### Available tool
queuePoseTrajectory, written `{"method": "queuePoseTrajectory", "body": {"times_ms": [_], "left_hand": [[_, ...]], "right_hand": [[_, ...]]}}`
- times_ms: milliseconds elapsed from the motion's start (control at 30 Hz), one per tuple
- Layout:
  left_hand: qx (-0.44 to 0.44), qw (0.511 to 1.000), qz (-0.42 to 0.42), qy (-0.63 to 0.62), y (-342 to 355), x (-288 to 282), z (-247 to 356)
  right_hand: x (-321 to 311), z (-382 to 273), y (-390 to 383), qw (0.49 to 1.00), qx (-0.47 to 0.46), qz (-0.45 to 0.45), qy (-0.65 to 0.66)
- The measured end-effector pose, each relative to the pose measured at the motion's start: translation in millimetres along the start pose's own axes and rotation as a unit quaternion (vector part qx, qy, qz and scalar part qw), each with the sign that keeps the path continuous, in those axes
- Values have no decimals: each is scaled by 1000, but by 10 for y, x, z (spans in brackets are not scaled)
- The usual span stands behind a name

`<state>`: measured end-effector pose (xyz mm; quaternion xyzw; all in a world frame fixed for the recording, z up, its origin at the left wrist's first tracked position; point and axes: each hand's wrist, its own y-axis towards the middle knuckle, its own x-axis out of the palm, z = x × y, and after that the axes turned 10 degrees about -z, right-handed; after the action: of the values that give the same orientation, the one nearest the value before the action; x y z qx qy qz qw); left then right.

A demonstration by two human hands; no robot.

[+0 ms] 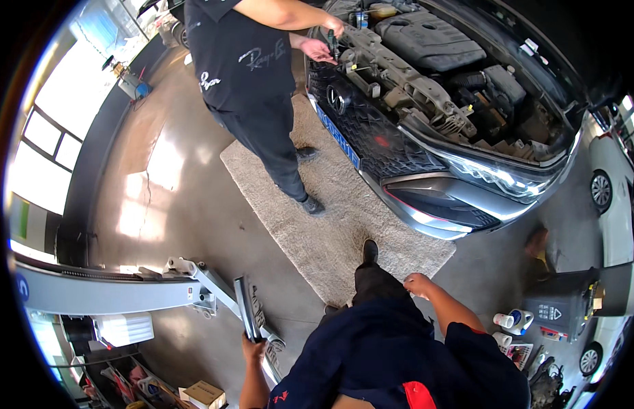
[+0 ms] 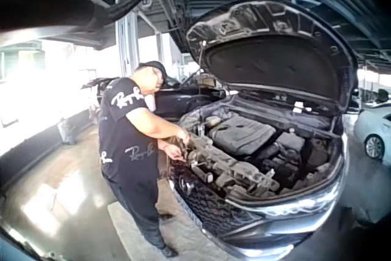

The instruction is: The person unlatches and opens a vehicle's front hood, removes a damaged front trim component from the car, retrieves mechanical screws from a small cardboard container, and then installs a replacement automotive part inside the engine bay with hands.

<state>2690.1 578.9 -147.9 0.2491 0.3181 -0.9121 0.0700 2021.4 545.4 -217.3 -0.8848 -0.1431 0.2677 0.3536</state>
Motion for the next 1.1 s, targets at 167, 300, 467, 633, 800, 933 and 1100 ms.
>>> {"method": "queuePoseTrajectory", "body": {"times_ms": [167, 300, 467, 633, 800, 933, 1100], "left_hand": [[162, 983, -46, 78, 470, 654, 1360], [197, 960, -123, 156, 845, 1028, 2250], [183, 944, -147, 232, 1273, 1526, 3067], [92, 912, -200, 346, 1579, 1498, 3220], [18, 876, -253, 411, 2040, 1584, 3321], [-26, 834, -341, 434, 2574, 1721, 3554], [2, 813, -395, 429, 3232, 1729, 3838]], "right_hand": [[-503, 257, 544, 997, 54, -40, -44], [-1030, 249, 852, 997, 36, 0, 73], [-1599, 349, 934, 989, 16, 63, 134], [-1864, 216, 685, 933, 99, 107, 328], [-1513, 694, 470, 873, 200, 150, 419], [-1211, 677, 341, 841, 276, 103, 454], [-1309, -99, 464, 823, 313, 111, 461]]}}
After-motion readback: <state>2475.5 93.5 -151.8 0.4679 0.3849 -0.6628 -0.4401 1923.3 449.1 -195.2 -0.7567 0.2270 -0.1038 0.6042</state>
